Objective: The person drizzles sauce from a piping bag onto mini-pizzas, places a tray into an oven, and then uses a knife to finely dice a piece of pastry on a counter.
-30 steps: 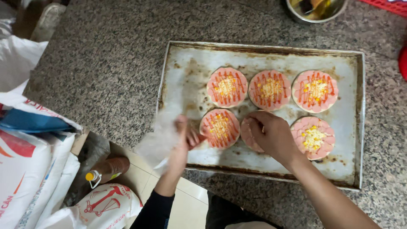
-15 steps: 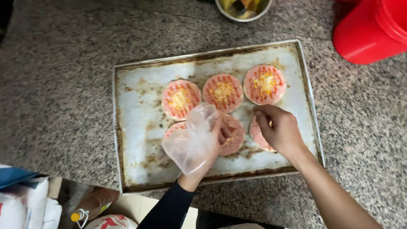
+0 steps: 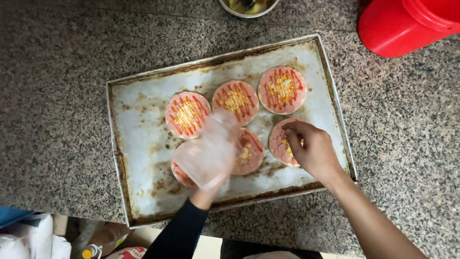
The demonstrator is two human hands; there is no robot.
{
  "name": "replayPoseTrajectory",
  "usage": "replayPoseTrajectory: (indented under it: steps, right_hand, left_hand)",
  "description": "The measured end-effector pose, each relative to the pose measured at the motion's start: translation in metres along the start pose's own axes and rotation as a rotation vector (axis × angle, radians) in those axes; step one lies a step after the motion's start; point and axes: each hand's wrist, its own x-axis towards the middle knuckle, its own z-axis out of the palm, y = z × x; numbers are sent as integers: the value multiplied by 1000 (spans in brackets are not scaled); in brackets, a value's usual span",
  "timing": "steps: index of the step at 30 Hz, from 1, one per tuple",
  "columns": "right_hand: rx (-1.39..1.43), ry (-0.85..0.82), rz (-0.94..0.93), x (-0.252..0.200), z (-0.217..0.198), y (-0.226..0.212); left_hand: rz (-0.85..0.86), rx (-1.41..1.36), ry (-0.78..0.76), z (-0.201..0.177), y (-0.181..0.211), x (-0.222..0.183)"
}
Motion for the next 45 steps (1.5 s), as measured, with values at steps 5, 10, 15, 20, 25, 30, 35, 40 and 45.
replayPoseTrajectory:
  steps: [5, 10, 15, 20, 25, 30, 35, 40, 45]
  right_hand:
    - [39, 2, -37, -1, 4, -1]
    - [37, 1, -28, -2, 7, -2]
    - [64, 19, -86, -1, 8, -4]
    - [68, -9, -89, 0, 8, -13]
    - [50, -9, -97, 0, 10, -14]
    - [26, -39, -44, 2, 14, -23]
    - [36, -67, -112, 2, 17, -27]
    - [44, -92, -57, 0, 25, -36]
    - [51, -113, -32, 0, 29, -36]
  left_hand:
    - [9, -24, -51, -6, 2, -16]
    - [3, 38, 15, -7, 4, -5]
    - [5, 23, 23, -17, 6, -18]
    - [68, 69, -31, -16, 0, -30]
    - [-24, -7, 53, -39, -5, -5]
    - [108, 129, -42, -20, 5, -40]
    - [-74, 198, 130, -34, 27, -19]
    - [242, 167, -58, -22, 24, -47]
    - [-9, 0, 122, -47, 12, -19]
